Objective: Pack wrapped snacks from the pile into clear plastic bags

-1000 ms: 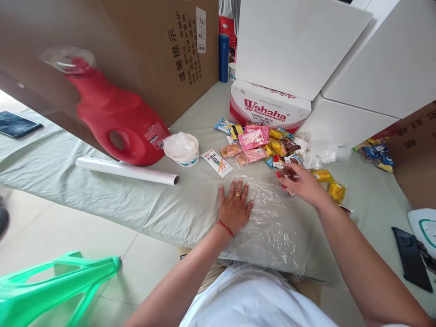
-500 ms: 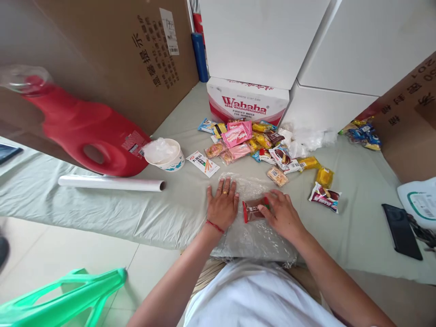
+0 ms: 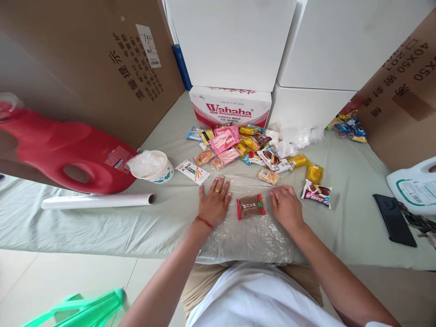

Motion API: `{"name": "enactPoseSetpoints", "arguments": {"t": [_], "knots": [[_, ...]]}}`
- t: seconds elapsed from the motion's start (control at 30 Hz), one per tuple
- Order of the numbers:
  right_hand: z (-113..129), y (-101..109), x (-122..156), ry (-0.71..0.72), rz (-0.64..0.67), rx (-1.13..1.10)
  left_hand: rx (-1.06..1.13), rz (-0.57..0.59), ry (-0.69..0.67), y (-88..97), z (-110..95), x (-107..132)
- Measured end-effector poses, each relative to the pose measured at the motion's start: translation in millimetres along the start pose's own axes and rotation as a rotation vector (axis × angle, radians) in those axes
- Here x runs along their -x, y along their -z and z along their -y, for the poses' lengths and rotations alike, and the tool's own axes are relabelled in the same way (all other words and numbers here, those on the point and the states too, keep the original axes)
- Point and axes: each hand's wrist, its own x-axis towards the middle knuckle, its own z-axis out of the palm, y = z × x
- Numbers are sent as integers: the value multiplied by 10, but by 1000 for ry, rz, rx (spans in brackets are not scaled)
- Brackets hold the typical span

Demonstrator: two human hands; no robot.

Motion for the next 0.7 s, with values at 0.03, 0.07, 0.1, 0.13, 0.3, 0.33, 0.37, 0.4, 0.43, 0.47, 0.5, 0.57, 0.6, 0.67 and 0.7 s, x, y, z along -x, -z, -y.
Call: {"name": "enactPoseSetpoints", "arguments": {"t": [0.03, 0.07, 0.1, 0.13, 0.3, 0.33, 0.37, 0.4, 0.43, 0.47, 0.5, 0.57, 0.6, 0.67, 0.7], "knots": [[55, 60, -17, 73, 5, -29, -6, -16, -8, -21, 16, 14], [114, 103, -36, 172, 34, -55, -8, -32, -11, -43, 27, 26], [172, 127, -60, 275, 85, -74, -8, -45, -11, -65, 33, 36], [227, 135, -90, 353, 154, -81, -5, -54, -8, -83, 36, 41], [417, 105, -267, 283, 410, 18, 10, -69, 10, -117, 38, 23], [444, 117, -279, 254, 428, 37, 12, -74, 10, -120, 39, 22], [466, 138, -276, 236, 439, 52, 14, -79, 7, -123, 39, 23], [481, 169, -259, 229, 450, 62, 18, -85, 2, -128, 39, 27], [485, 208, -232, 231, 466, 66, 22, -91, -3, -134, 39, 32], [477, 254, -201, 237, 484, 63, 28, -99, -6, -139, 38, 37], [457, 302, -173, 232, 497, 56, 34, -107, -6, -145, 39, 40], [397, 392, -137, 186, 479, 20, 44, -124, 0, -153, 43, 45], [370, 422, -131, 162, 437, -12, 48, -129, 3, -154, 45, 46], [348, 428, -127, 165, 281, -79, 52, -127, 6, -152, 47, 48], [360, 397, -121, 194, 192, -101, 53, -122, 6, -148, 47, 48]]}}
